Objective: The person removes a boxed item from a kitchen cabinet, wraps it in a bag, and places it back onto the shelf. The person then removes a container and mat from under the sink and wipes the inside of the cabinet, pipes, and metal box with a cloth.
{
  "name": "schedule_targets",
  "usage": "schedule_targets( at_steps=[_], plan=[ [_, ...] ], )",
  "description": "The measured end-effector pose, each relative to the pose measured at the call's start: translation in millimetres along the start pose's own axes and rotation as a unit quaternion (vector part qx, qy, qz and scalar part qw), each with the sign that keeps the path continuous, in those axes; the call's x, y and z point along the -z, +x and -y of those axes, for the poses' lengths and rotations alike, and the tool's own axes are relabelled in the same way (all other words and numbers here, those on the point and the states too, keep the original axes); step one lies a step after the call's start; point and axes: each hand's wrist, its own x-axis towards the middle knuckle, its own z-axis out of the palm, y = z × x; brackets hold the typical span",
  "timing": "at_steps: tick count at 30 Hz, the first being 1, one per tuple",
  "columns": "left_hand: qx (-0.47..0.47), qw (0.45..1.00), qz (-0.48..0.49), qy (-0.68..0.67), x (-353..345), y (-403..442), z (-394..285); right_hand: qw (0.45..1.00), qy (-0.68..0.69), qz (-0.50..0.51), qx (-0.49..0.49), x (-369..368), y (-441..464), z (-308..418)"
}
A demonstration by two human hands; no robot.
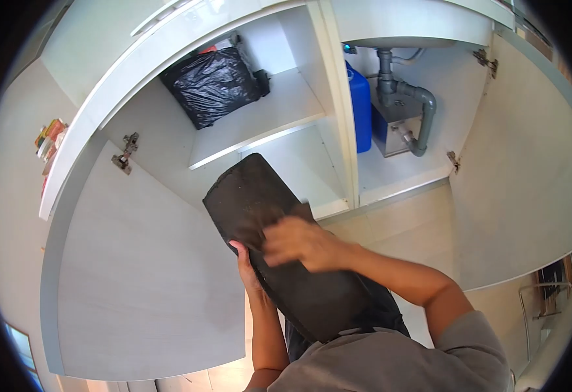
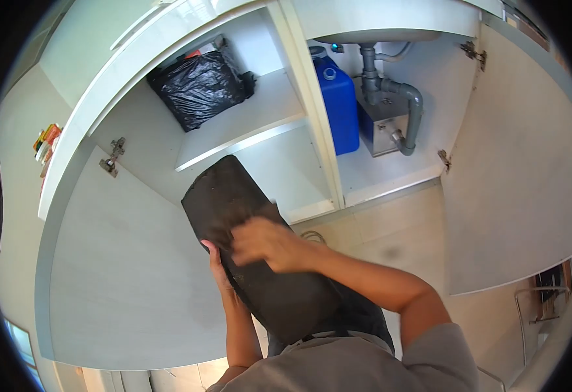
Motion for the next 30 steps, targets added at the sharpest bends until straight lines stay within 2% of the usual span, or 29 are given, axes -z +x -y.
schedule_targets(
  at_steps=[2,4,6,7,8,9,10,12,13,15,18,19,20,21,22,23,24,29,30],
  plan=[
    [0.005,1.000,0.010,-0.013,-0.7,-0.4,-7.9,0.993,0.080,0.084,0.007,-7.7,-37.7,35.9],
    [-0.044,0.991,-0.106,0.075,-2.9,3.9,-10.0,0.966,0.181,0.180,-0.031,-21.0,-87.0,50.0],
    [-0.050,0.990,-0.096,0.094,3.2,9.7,-16.6,0.895,0.225,0.364,-0.128,-18.0,-116.8,60.3],
    [-0.059,0.993,-0.057,0.085,6.0,15.0,-19.0,0.895,0.223,0.366,-0.125,-12.8,-116.4,57.1],
    [-0.069,0.995,-0.018,0.075,6.1,19.6,-20.7,0.905,0.260,0.300,-0.152,10.9,-92.4,60.3],
    [-0.069,0.995,-0.021,0.075,3.3,19.9,-20.6,0.909,0.298,0.230,-0.181,32.9,-68.0,63.8],
    [-0.076,0.994,-0.017,0.077,-1.0,19.0,-18.9,0.946,0.265,0.134,-0.132,49.8,-40.1,59.7],
    [-0.079,0.994,-0.001,0.078,-2.2,22.1,-11.0,0.979,0.181,-0.008,-0.091,83.1,22.2,55.8],
    [-0.075,0.993,0.003,0.091,7.0,24.3,-2.0,0.987,0.103,-0.055,-0.108,95.3,47.5,55.5],
    [-0.068,0.991,0.006,0.119,-5.7,16.0,8.9,0.984,0.026,-0.166,-0.062,96.2,89.1,38.3],
    [-0.059,0.989,0.021,0.137,-24.3,1.3,7.0,0.977,-0.159,-0.143,0.000,52.3,86.8,-6.9],
    [-0.081,0.993,0.008,0.083,-23.3,-0.5,8.3,0.987,-0.079,-0.138,0.016,31.8,76.8,-7.5],
    [-0.106,0.994,-0.005,0.027,-20.5,-0.7,8.6,0.996,0.007,-0.086,-0.008,13.3,61.3,0.6],
    [-0.087,0.995,-0.027,0.028,4.0,5.1,12.2,0.994,-0.024,-0.111,-0.004,-7.2,43.2,11.4],
    [-0.089,0.982,0.168,-0.008,32.1,11.6,5.6,0.992,0.004,-0.126,-0.017,-19.1,24.4,24.8],
    [-0.075,0.994,0.080,-0.020,4.8,5.7,-2.7,0.995,0.084,-0.041,-0.018,-27.6,1.5,30.0],
    [-0.059,0.998,-0.010,-0.030,-23.0,-4.5,-14.0,0.999,0.039,-0.024,-0.006,-42.0,-24.4,37.0],
    [-0.090,0.994,0.015,-0.067,-28.2,0.9,-19.6,0.989,0.111,0.052,-0.080,-31.0,-120.7,48.4],
    [-0.096,0.993,0.011,-0.066,-27.5,1.5,-19.7,0.983,0.097,0.074,-0.138,-26.8,-140.2,47.7]
  ],
)
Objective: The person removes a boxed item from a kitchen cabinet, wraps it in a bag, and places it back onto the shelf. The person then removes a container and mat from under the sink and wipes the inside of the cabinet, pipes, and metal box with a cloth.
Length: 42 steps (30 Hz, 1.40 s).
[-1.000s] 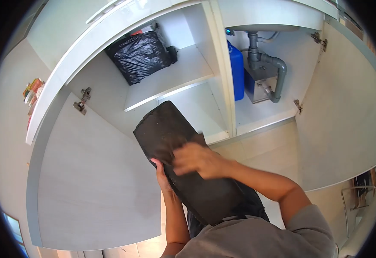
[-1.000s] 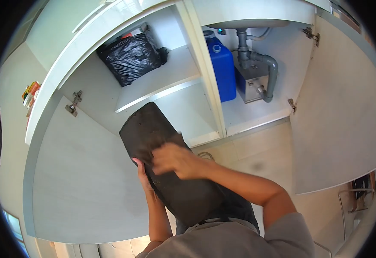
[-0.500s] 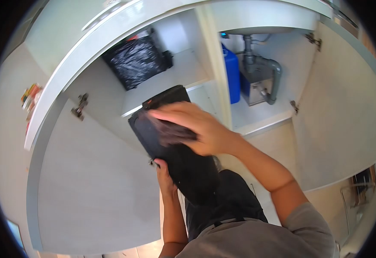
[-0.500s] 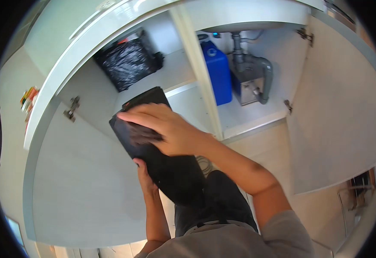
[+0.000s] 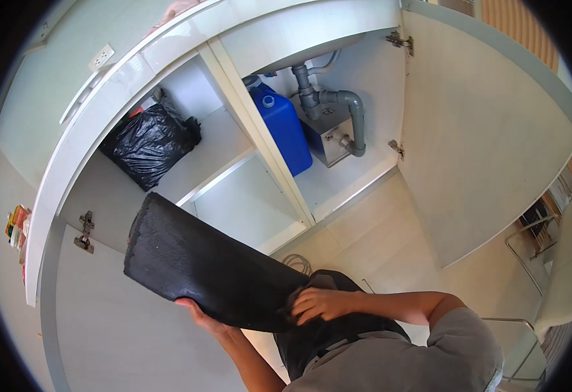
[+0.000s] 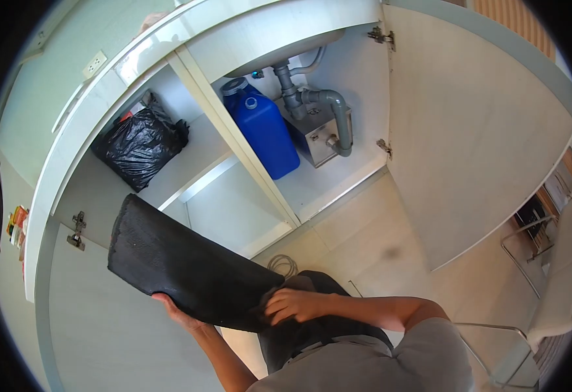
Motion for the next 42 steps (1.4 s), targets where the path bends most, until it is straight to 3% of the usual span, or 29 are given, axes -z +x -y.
schedule_targets(
  at_steps=[1,3,4,5,6,7,9,10,12,13,15,16,18,19,21,22,24,28,30,31,33,34,35,37,41,42],
  plan=[
    [0.006,1.000,0.004,-0.003,-1.0,0.6,-0.6,0.998,-0.013,0.015,-0.061,2.4,-20.4,-7.0],
    [0.015,1.000,0.000,-0.016,-5.9,-0.7,-1.7,0.955,0.015,-0.008,-0.297,-0.6,-72.8,-34.8],
    [0.021,1.000,0.007,-0.019,-8.8,-0.8,0.1,0.953,0.009,-0.014,-0.301,1.9,-78.8,-31.9],
    [0.023,0.999,0.027,-0.033,-12.5,-1.3,4.3,0.871,0.199,-0.231,-0.386,9.8,-80.8,-27.4],
    [0.027,0.998,0.047,-0.044,-15.6,-2.5,8.8,0.703,0.374,-0.427,-0.429,14.6,-82.4,-22.8],
    [0.035,0.997,0.051,-0.043,-18.8,-6.0,14.9,0.699,0.373,-0.435,-0.429,19.0,-85.1,-19.1],
    [0.097,0.991,0.070,-0.057,-27.3,-13.6,33.6,0.549,0.615,-0.480,-0.302,52.7,-59.7,14.4],
    [0.102,0.990,0.073,-0.058,-31.5,-16.4,44.1,0.547,0.612,-0.485,-0.300,57.5,-51.0,24.2],
    [0.138,0.986,0.070,0.060,-36.0,-18.8,62.3,0.596,0.707,-0.354,-0.138,60.9,-36.7,32.3],
    [0.141,0.986,0.070,0.063,-33.2,-15.5,71.1,0.593,0.709,-0.356,-0.137,59.7,-35.6,29.1],
    [0.088,0.938,0.018,0.334,-27.4,-10.6,87.2,0.775,0.460,-0.324,-0.288,51.5,-39.0,24.8],
    [0.092,0.935,0.018,0.341,-26.0,-11.5,93.0,0.770,0.466,-0.328,-0.288,48.4,-44.4,23.2],
    [0.118,0.905,0.089,0.399,-35.2,-14.3,111.1,0.706,0.499,-0.387,-0.320,50.5,-61.5,17.7],
    [0.195,0.919,0.111,0.325,-29.1,-15.0,121.2,0.702,0.505,-0.388,-0.321,48.8,-71.1,17.1],
    [0.316,0.877,0.184,0.310,-25.7,-13.0,136.9,0.610,0.548,-0.454,-0.350,49.7,-89.3,14.6],
    [0.372,0.837,0.208,0.343,-22.5,-13.1,148.3,0.611,0.552,-0.450,-0.346,51.9,-96.5,12.9],
    [0.419,0.798,0.181,0.393,-46.2,-30.8,170.2,0.536,0.554,-0.525,-0.361,57.8,-109.9,10.9],
    [0.458,0.791,0.114,0.388,-73.6,-33.0,210.6,0.554,0.516,-0.542,-0.365,82.3,-134.1,-0.6],
    [0.434,0.809,0.103,0.383,-79.0,-28.6,227.3,0.611,0.454,-0.525,-0.382,104.1,-139.9,-4.9],
    [0.412,0.817,0.107,0.388,-83.6,-24.4,232.4,0.612,0.454,-0.523,-0.381,113.2,-141.9,-9.5],
    [0.389,0.826,0.108,0.394,-101.3,-14.9,237.5,0.714,0.228,-0.499,-0.434,129.7,-144.7,-17.8],
    [0.361,0.847,0.096,0.379,-117.0,-7.2,237.8,0.716,0.231,-0.496,-0.434,140.4,-150.6,-20.4],
    [0.331,0.867,0.084,0.363,-129.4,2.7,240.2,0.703,0.332,-0.490,-0.394,154.2,-159.1,-23.4],
    [0.297,0.885,0.075,0.350,-139.8,29.3,243.6,0.695,0.476,-0.468,-0.269,180.9,-158.3,-25.5],
    [0.208,0.928,0.053,0.305,-184.3,74.4,252.8,0.739,0.416,-0.483,-0.216,215.4,-106.9,-39.0],
    [0.197,0.933,0.054,0.297,-197.3,87.7,253.0,0.707,0.441,-0.493,-0.250,236.8,-91.0,-41.2]
  ],
)
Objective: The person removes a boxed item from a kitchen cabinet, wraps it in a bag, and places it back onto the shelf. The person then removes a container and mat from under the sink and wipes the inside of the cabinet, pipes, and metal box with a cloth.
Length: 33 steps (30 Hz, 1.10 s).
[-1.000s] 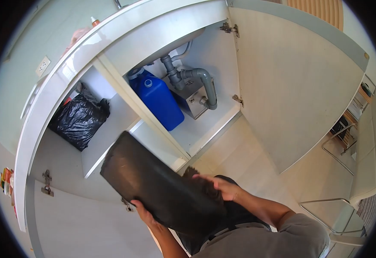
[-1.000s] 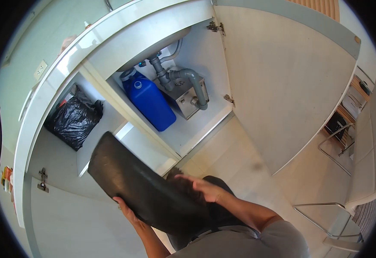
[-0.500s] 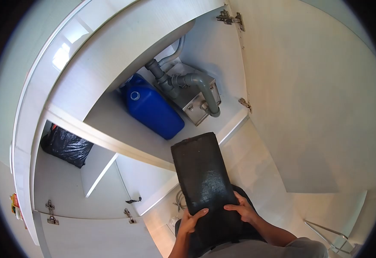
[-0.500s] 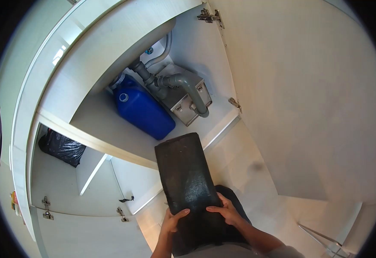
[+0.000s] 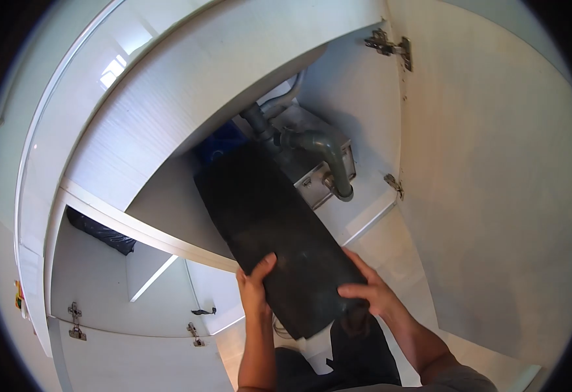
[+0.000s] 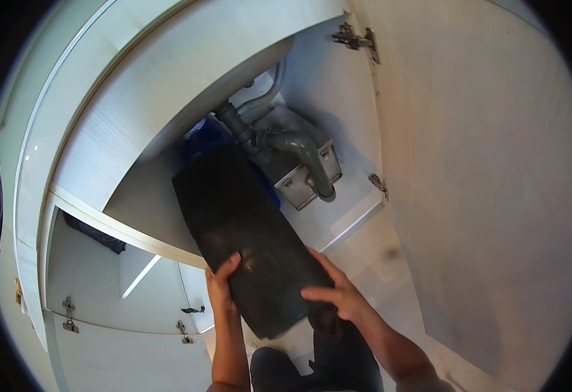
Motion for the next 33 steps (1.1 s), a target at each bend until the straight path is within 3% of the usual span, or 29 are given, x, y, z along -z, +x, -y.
schedule_targets(
  at_steps=[1,5,7,8,10,11,13,15,17,18,19,20,21,22,24,26,27,30,31,33],
  plan=[
    [-0.024,1.000,-0.006,-0.001,-6.8,15.5,-10.0,0.999,0.018,-0.030,-0.039,-8.6,21.0,14.1],
    [-0.080,0.996,-0.038,-0.009,-23.2,86.7,-50.5,1.000,0.011,0.006,0.002,-27.3,119.7,34.5],
    [-0.150,0.985,0.003,-0.085,-17.6,127.9,-61.4,0.999,0.007,0.000,0.035,-42.6,174.0,38.6],
    [-0.159,0.983,0.000,-0.090,-19.6,132.4,-68.7,0.999,0.039,0.007,0.005,-59.3,193.5,49.8],
    [-0.215,0.935,0.100,-0.264,-30.9,131.0,-75.9,0.996,0.081,0.043,-0.005,-85.2,245.4,58.3],
    [-0.224,0.925,0.126,-0.278,-32.7,123.8,-72.9,0.993,0.094,0.073,0.013,-91.2,279.8,50.5],
    [-0.234,0.942,0.040,-0.236,-25.1,108.8,-39.3,0.995,0.065,0.069,0.029,-114.5,327.8,51.8],
    [-0.252,0.964,0.044,0.069,-8.5,66.9,-6.3,0.996,-0.082,-0.022,0.022,-145.1,357.5,51.2],
    [-0.232,0.952,0.075,0.184,17.7,23.0,36.9,0.968,-0.161,0.006,0.192,-118.2,429.1,-3.5],
    [-0.217,0.959,0.051,0.176,36.2,8.1,50.8,0.949,-0.265,-0.046,0.166,-136.1,395.4,10.2],
    [-0.170,0.960,0.098,0.197,59.0,-7.3,68.4,0.812,-0.447,0.079,0.368,-97.6,421.1,8.6],
    [-0.118,0.959,0.144,0.214,82.9,-25.3,86.9,0.903,-0.381,0.066,0.185,-110.6,406.7,14.1],
    [-0.098,0.968,0.110,0.203,105.6,-38.9,105.1,0.954,-0.299,0.013,0.006,-125.2,390.1,21.3],
    [-0.047,0.970,0.088,0.222,129.3,-49.6,123.6,0.954,-0.300,0.023,-0.011,-133.2,373.5,26.2],
    [0.017,0.971,0.054,0.231,172.0,-69.6,153.4,0.973,-0.225,0.024,0.047,-127.7,364.4,18.1],
    [-0.008,0.961,0.028,0.274,209.7,-83.7,176.0,0.979,-0.201,0.010,0.035,-112.9,360.5,16.3],
    [-0.004,0.962,0.018,0.272,227.2,-86.6,181.4,0.977,-0.185,-0.051,0.090,-119.0,346.8,9.6],
    [0.063,0.936,-0.025,0.346,272.4,-97.9,205.3,0.945,-0.172,-0.187,0.206,-115.9,328.9,-13.6],
    [0.061,0.930,-0.036,0.360,289.8,-99.2,215.8,0.944,-0.179,-0.185,0.205,-112.4,326.8,-17.5],
    [0.064,0.913,-0.066,0.398,325.3,-103.6,241.8,0.908,-0.207,-0.170,0.323,-107.9,310.1,-21.5]
  ],
)
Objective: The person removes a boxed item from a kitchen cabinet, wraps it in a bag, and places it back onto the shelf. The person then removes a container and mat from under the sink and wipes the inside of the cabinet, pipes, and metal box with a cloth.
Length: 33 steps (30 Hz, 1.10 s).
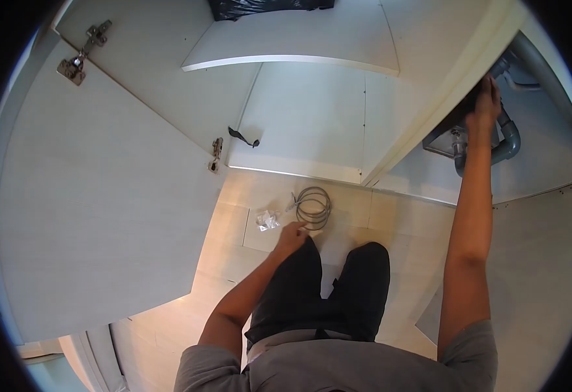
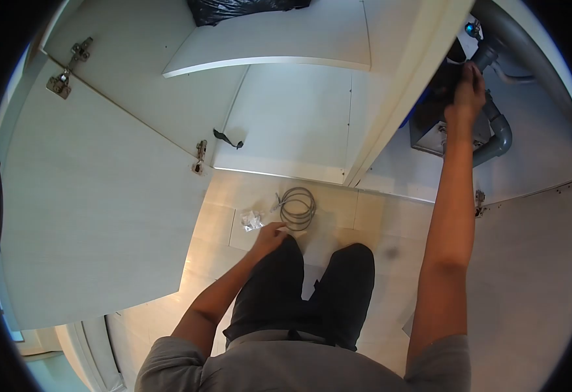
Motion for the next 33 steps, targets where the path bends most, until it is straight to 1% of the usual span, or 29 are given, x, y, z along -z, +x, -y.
schedule_targets(
  at_steps=[2,3,4,5,6,7,8,9,10,11,12,13,14,16,17,18,19,20,22,24,25,27,28,29,30,31,32,33],
  plan=[
    [-0.002,0.996,-0.049,0.075,5.6,11.8,54.4,0.999,0.003,0.000,-0.046,4.9,-41.8,33.9],
    [-0.013,0.989,-0.077,0.124,7.8,17.7,81.6,0.997,-0.029,-0.008,-0.066,13.4,-66.8,44.6],
    [-0.013,0.990,-0.074,0.117,9.8,22.6,102.0,0.994,-0.062,-0.017,-0.085,24.8,-88.6,49.3],
    [0.026,0.982,-0.076,0.171,13.9,28.0,116.0,0.987,-0.035,-0.022,-0.153,51.0,-98.6,27.1],
    [0.065,0.969,-0.078,0.226,17.2,34.1,125.0,0.979,-0.104,0.003,-0.176,69.6,-133.1,17.0],
    [0.064,0.970,-0.076,0.221,19.5,36.2,129.9,0.945,-0.242,0.085,-0.205,84.3,-167.0,8.4],
    [0.092,0.963,-0.050,0.250,21.9,38.2,132.1,0.888,-0.364,0.187,-0.212,104.5,-199.7,-18.1],
    [0.120,0.953,-0.025,0.279,23.9,41.4,133.0,0.826,-0.432,0.290,-0.217,129.2,-230.0,-54.9],
    [0.125,0.951,-0.007,0.283,25.1,43.3,134.5,0.821,-0.373,0.328,-0.282,125.8,-267.9,-66.1],
    [0.123,0.952,-0.004,0.280,23.7,45.9,139.5,0.782,-0.358,0.358,-0.363,126.7,-298.7,-91.1],
    [0.113,0.949,-0.008,0.294,22.0,46.6,145.2,0.722,-0.381,0.432,-0.383,134.3,-322.9,-122.6],
    [0.102,0.945,-0.014,0.309,20.9,48.1,150.8,0.629,-0.456,0.496,-0.388,115.6,-338.7,-126.0],
    [0.103,0.947,-0.021,0.304,17.7,47.9,157.8,0.572,-0.500,0.567,-0.317,106.9,-350.8,-145.4],
    [0.106,0.943,-0.058,0.311,10.6,48.5,166.5,0.675,-0.493,0.514,-0.192,116.3,-393.3,-213.0],
    [0.110,0.937,-0.087,0.321,5.7,48.7,170.1,0.632,-0.531,0.511,-0.238,101.3,-400.1,-227.0],
    [0.123,0.938,-0.117,0.301,3.4,49.6,172.2,0.603,-0.591,0.497,-0.201,95.0,-415.3,-239.9],
    [0.159,0.941,-0.119,0.273,10.9,46.8,154.5,0.574,-0.612,0.501,-0.211,85.3,-421.1,-244.5],
    [0.167,0.939,-0.139,0.269,13.9,43.3,147.6,0.543,-0.633,0.505,-0.223,79.1,-426.3,-247.9],
    [0.158,0.946,-0.145,0.245,18.8,34.2,145.1,0.571,-0.636,0.458,-0.245,90.7,-443.7,-289.7],
    [0.145,0.953,-0.159,0.214,24.9,24.9,139.9,0.597,-0.581,0.451,-0.319,85.4,-438.9,-275.0],
    [0.140,0.952,-0.166,0.217,28.5,20.7,139.9,0.603,-0.577,0.451,-0.315,82.0,-434.0,-266.1],
    [0.083,0.972,-0.184,0.119,34.8,11.6,143.1,0.596,-0.546,0.512,-0.292,81.8,-425.6,-253.8],
    [0.021,0.965,-0.232,0.121,37.4,9.1,142.6,0.599,-0.544,0.510,-0.290,82.9,-421.8,-250.0],
    [0.017,0.965,-0.233,0.122,41.6,9.1,138.5,0.657,-0.472,0.482,-0.336,85.6,-418.2,-246.4],
    [0.060,0.971,-0.232,0.021,47.4,11.2,131.9,0.707,-0.394,0.449,-0.378,81.2,-414.9,-234.1],
    [0.102,0.965,-0.228,-0.080,52.7,14.1,124.7,0.709,-0.393,0.449,-0.376,78.1,-407.4,-221.3],
    [0.116,0.960,-0.237,-0.094,63.6,15.8,104.8,0.720,-0.295,0.455,-0.433,64.3,-390.0,-189.9],
    [0.133,0.954,-0.246,-0.108,76.9,20.6,78.1,0.719,-0.195,0.455,-0.487,52.2,-375.5,-165.7]
  ],
)
